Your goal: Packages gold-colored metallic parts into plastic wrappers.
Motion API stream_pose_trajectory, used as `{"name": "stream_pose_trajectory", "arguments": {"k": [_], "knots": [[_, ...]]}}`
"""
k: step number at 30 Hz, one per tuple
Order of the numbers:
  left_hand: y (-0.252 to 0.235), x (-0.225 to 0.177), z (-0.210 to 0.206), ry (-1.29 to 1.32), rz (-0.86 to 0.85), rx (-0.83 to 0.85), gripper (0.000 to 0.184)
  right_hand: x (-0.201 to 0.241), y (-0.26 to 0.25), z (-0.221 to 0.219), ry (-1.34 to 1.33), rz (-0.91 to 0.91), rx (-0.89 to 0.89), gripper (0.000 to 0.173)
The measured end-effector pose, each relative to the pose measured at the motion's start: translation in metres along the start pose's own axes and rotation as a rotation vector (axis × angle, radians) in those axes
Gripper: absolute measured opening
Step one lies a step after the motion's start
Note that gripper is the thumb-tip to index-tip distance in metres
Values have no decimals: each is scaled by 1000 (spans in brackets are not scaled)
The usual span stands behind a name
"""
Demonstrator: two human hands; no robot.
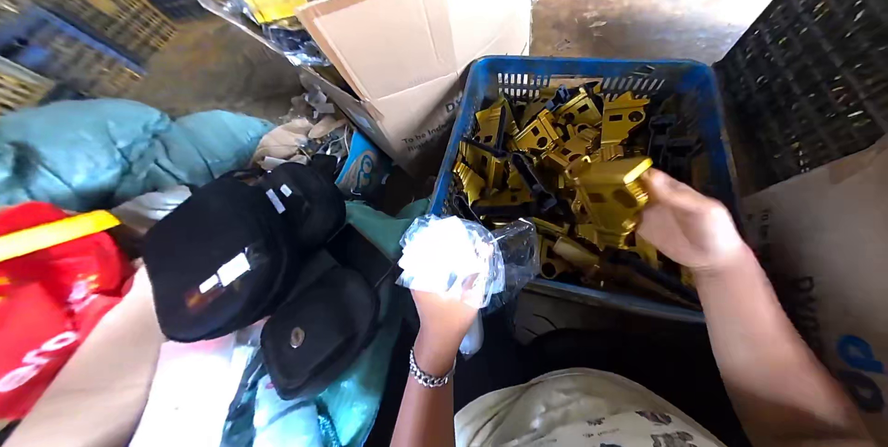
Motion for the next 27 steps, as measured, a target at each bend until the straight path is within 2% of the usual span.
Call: {"name": "stream_pose_trajectory", "arguments": {"k": [2,4,5,7,8,10,12,13,15,17,18,19,20,22,24,25,27], "knots": [[-4,-3,-11,7,-35,27,50,18,5,-5,-128,15,81,48],[-7,-9,-22,1,-73,67,44,26,10,-23,-26,-25,199,49],[-7,-12,-27,23,-58,90,45,26,12,-37,55,-101,261,49],[-5,-18,-38,109,52,108,57,15,13,-61,209,-298,360,58],[-4,-22,-42,179,149,111,62,7,12,-68,264,-354,341,63],[-6,-26,-45,311,280,83,63,-4,11,-72,456,-247,224,60],[-11,-25,-43,374,278,52,61,-7,16,-75,721,0,129,44],[-11,-26,-43,377,262,61,60,-8,20,-79,747,93,132,40],[-13,-30,-44,383,235,91,61,-10,26,-82,551,157,178,42],[-16,-31,-45,403,251,95,62,-13,25,-80,191,91,208,44],[-17,-30,-46,416,275,91,61,-15,23,-78,107,52,181,42],[-16,-31,-49,428,289,102,59,-16,22,-76,156,61,134,40],[-16,-32,-51,426,279,127,58,-15,22,-75,329,103,71,39],[-18,-37,-54,411,226,166,60,-13,24,-81,837,187,-6,37],[-18,-44,-59,327,147,245,56,-20,26,-91,1091,102,131,40],[-15,-47,-63,241,92,324,51,-25,26,-91,1079,2,183,48],[-8,-47,-73,81,-2,479,38,-27,20,-77,855,-191,181,71]]}}
Point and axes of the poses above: each hand's wrist, its own y-axis away from the middle knuckle, its own z-axis out of the back of the hand, x = y × z, the point moved 6 cm from there along -y, towards the middle knuckle, and after that the axes turned 11 degrees about x, right-handed, at the moved point
